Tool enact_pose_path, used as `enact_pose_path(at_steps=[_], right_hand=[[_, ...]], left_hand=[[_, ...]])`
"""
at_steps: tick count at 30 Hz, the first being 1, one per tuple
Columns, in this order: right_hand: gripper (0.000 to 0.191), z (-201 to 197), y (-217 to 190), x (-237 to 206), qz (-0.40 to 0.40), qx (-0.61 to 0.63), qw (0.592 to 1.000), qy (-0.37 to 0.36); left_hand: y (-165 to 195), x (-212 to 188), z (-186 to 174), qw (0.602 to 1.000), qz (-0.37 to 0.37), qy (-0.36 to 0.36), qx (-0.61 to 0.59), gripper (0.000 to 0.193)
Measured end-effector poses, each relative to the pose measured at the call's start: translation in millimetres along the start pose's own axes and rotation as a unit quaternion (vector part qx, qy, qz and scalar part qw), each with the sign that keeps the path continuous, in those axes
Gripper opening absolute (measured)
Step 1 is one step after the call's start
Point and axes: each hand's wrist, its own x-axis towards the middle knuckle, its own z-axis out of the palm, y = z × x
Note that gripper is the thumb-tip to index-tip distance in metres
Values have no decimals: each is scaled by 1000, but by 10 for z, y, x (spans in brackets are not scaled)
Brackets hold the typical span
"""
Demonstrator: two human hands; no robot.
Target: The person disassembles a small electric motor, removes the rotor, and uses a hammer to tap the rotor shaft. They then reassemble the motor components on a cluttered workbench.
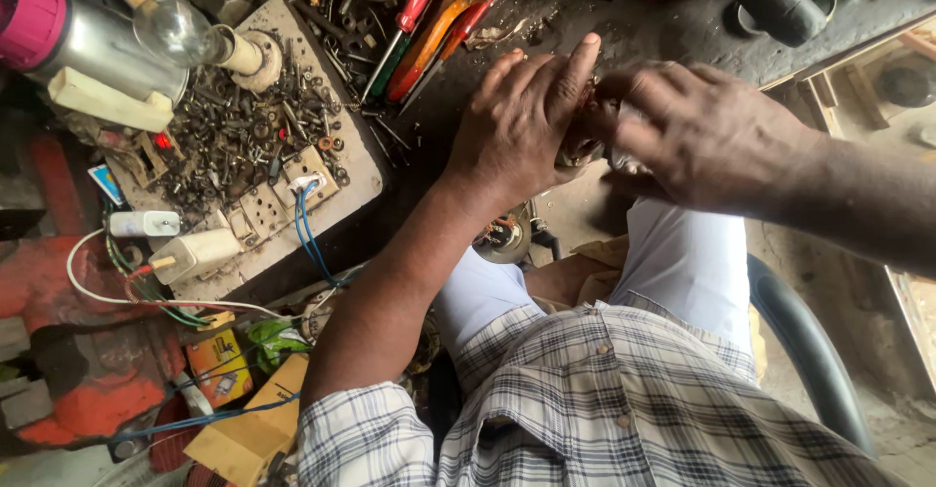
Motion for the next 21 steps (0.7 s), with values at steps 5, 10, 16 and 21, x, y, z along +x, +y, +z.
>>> enact_pose_path(at_steps=[5,10,16,21], right_hand=[[83,-69,18,63,231,413,880,-40],[72,-31,8,132,254,473,841,-59],[61,-67,-51,127,230,433,871,26],[69,-171,-81,126,207,250,925,-198]], left_hand=[[28,32,-1,1000,5,14,13,131],[74,16,-78,1000,-8,-6,27,119],[79,43,-126,1000,-7,-28,3,130],[33,47,-57,999,-7,-28,14,142]])
